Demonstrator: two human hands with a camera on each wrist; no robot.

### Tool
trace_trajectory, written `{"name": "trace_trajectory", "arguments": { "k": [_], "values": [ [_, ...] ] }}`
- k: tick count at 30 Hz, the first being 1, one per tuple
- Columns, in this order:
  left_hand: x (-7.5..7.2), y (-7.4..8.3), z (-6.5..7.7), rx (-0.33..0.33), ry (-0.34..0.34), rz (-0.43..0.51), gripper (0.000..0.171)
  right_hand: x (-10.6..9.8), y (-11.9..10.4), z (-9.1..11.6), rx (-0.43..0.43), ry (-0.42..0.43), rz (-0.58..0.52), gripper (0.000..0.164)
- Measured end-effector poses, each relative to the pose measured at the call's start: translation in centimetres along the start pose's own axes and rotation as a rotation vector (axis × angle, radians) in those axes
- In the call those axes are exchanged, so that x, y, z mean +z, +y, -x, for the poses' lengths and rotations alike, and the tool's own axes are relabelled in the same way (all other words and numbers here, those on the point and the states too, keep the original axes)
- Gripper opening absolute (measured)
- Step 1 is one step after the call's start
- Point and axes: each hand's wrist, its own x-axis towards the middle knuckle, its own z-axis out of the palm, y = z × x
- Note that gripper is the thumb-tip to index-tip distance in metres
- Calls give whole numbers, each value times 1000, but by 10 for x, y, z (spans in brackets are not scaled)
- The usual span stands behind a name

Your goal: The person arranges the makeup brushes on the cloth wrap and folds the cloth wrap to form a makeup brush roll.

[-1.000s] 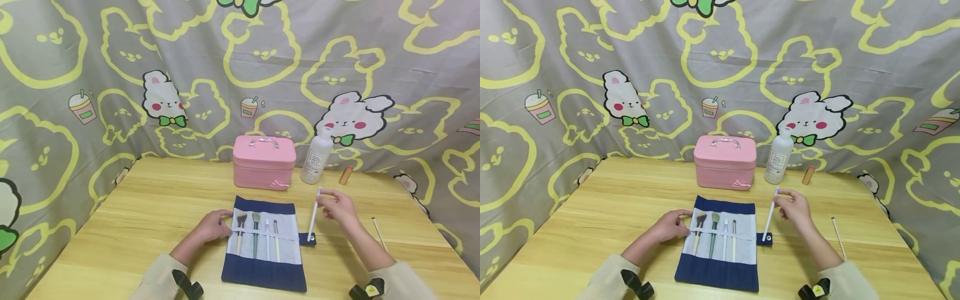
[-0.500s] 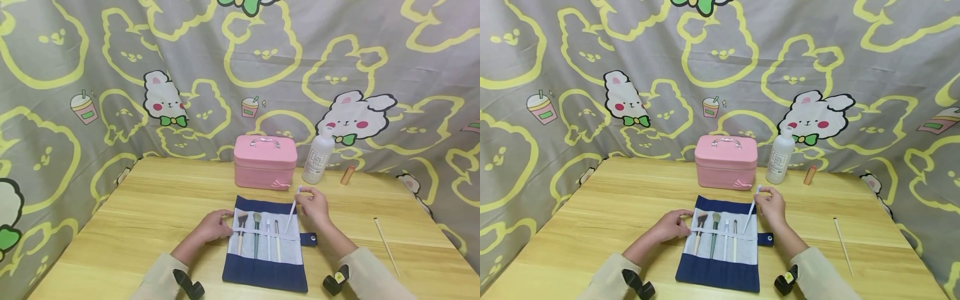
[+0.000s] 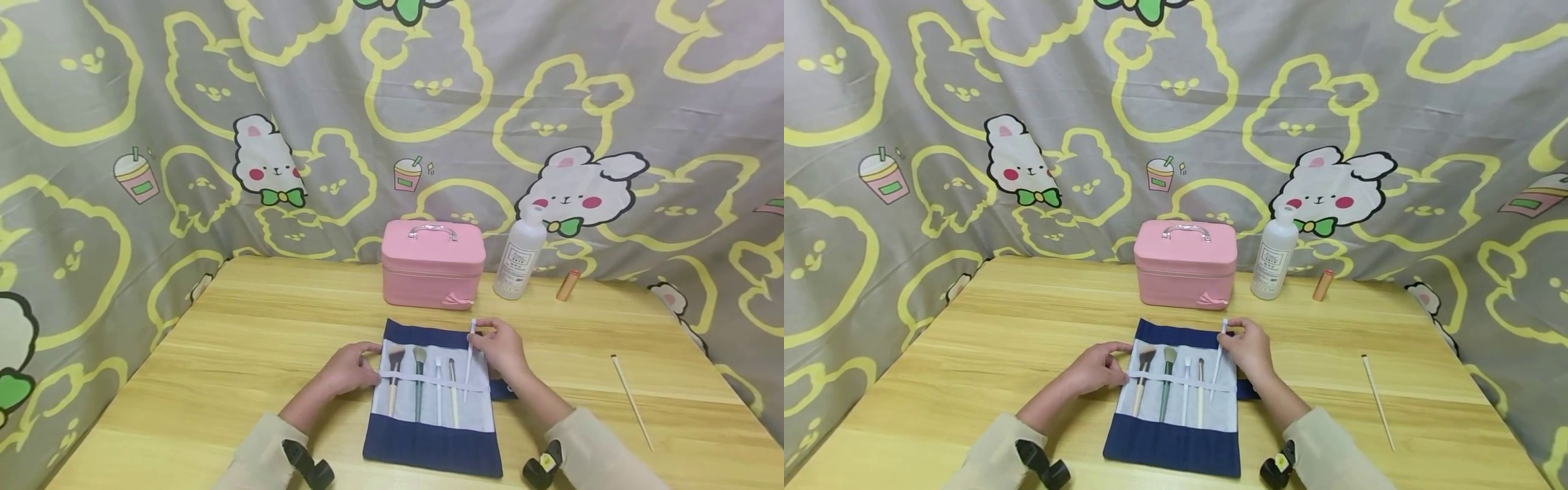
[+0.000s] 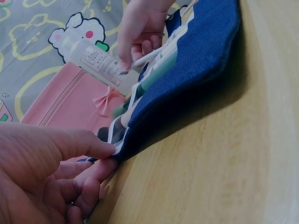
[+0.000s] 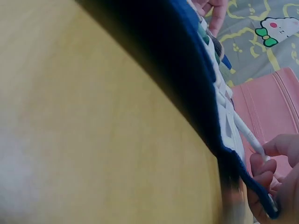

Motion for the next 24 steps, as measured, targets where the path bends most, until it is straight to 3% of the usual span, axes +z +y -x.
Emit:
{"name": "trace_trajectory", "arguments": {
  "k": [13,24],
  "values": [
    [0,0,2,7,4,3,57,11,-3,18,-233,-35,327,51],
    [0,0,1,14,7,4,57,15,-7,33,-229,-68,477,53]
  ]
}}
